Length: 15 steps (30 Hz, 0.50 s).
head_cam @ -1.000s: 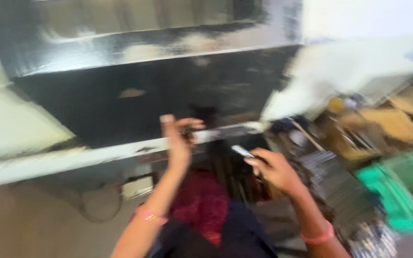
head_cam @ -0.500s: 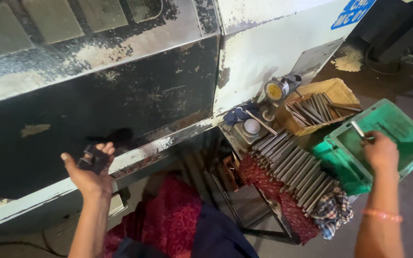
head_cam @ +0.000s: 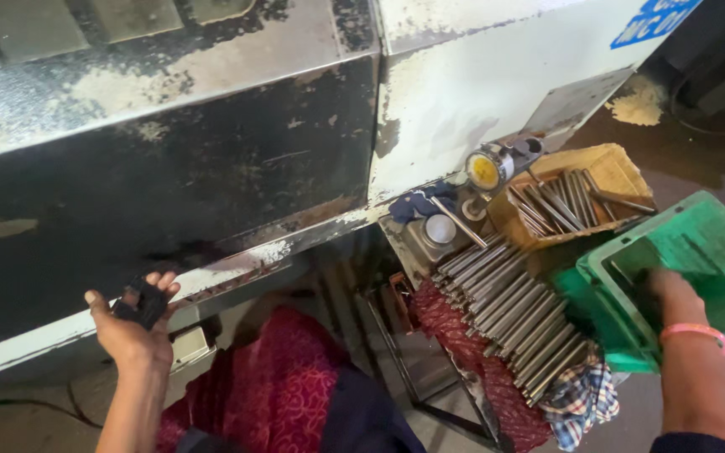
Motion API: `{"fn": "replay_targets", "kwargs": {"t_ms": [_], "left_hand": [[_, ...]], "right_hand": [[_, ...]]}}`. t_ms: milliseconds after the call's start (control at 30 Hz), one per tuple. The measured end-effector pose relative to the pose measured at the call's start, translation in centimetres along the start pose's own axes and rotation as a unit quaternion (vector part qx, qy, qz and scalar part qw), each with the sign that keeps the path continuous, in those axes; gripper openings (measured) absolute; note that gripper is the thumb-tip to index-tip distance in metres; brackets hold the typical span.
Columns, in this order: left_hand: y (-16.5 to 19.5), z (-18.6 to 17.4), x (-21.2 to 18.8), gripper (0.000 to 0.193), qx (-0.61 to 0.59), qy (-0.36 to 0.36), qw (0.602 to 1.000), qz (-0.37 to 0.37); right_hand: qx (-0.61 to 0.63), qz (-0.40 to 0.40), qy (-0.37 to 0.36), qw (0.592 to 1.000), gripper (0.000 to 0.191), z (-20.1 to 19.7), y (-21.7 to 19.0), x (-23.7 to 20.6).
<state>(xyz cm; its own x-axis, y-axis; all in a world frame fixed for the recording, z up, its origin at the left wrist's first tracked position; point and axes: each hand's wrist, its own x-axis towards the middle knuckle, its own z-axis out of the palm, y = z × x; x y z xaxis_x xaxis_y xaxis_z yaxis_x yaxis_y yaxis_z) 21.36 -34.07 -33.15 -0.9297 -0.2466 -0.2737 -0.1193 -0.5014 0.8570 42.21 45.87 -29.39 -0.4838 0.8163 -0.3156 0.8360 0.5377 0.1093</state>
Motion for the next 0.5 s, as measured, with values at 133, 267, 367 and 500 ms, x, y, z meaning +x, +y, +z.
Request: {"fn": "replay_targets", "kwargs": {"t_ms": [133, 267, 367, 500], "left_hand": [[-0.8, 0.6, 0.0, 0.083, 0.004, -0.005, 1.000, -0.012], [-2.2, 1.2, -0.1, 0.084, 0.018, -0.026, 0.999, -0.024], [-3.0, 1.8, -0.6, 0.084, -0.003, -0.052, 0.998, -0.041], [-3.4, 3.0, -1.8, 0.084, 0.017, -0.078, 0.995, -0.059]], "right_hand": [[0.006, -0.004, -0.013, 1.000, 0.037, 0.8, 0.9, -0.1], [0.023, -0.008, -0.009, 1.000, 0.032, 1.3, 1.8, -0.5], [0.049, -0.019, 0.014, 0.998, 0.028, 1.4, 2.5, -1.0], [0.173, -0.086, 0.136, 0.972, 0.023, 0.9, 2.6, -3.2]]}}
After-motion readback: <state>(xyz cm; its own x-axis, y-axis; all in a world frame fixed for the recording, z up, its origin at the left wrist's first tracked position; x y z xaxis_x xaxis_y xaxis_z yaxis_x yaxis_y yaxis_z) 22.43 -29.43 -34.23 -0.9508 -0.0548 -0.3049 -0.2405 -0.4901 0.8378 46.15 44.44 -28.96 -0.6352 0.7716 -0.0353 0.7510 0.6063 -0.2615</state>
